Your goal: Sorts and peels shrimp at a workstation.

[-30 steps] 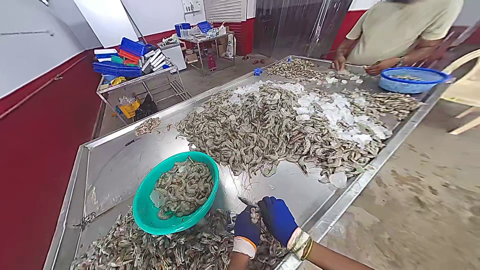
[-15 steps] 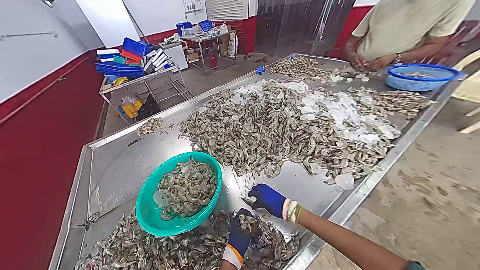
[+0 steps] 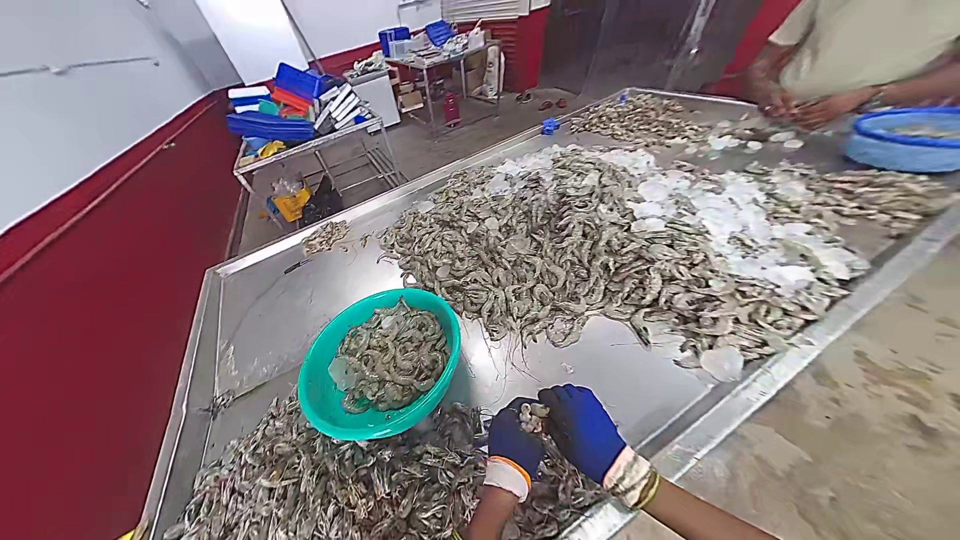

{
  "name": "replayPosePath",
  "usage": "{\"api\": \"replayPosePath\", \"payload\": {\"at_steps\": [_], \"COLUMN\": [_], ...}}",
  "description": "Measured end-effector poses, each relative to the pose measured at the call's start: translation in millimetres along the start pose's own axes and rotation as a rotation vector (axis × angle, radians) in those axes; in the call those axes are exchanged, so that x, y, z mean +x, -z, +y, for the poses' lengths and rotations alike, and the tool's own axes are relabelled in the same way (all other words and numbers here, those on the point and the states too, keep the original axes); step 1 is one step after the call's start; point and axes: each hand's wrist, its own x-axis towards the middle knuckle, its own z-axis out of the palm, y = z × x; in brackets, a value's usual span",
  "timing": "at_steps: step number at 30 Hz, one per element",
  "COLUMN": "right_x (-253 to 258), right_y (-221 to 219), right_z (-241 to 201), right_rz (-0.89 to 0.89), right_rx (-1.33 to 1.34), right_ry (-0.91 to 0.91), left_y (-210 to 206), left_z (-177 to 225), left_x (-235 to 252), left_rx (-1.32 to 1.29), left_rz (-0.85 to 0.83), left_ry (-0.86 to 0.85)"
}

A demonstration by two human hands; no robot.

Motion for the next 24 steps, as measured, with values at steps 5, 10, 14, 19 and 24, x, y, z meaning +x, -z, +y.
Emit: {"api": "replayPosePath", "payload": {"at_steps": [5,10,14,19,24], "right_x": [2.5,-10.0,10.2,101.8,104.8], "right_y": [11.2,-18.3,-4.9,28.2,-18.7], "right_z": [14.9,66.1,97.5,155.7,145.9], "right_rz": [-0.043,-0.284,-0.263,-0.043,-0.006], "right_rx": [0.137,0.190,0.282,0.058,-0.019], "right_ry": [-0.235,-0.229,-0.170,-0.235,-0.448], "left_y": [6.8,22.5,63.4,125.3,59.3], "left_z": [2.2,-7.5,-12.8,3.4,-28.8], "left_x": [-10.5,-23.7,-8.4,0.2,18.7], "left_rx": [0.061,-0.216,-1.014,-1.944,-1.449], "left_rz": [-0.018,0.057,0.169,0.272,0.097], "left_ry": [-0.081,-0.069,-0.124,-0.276,-0.278]}}
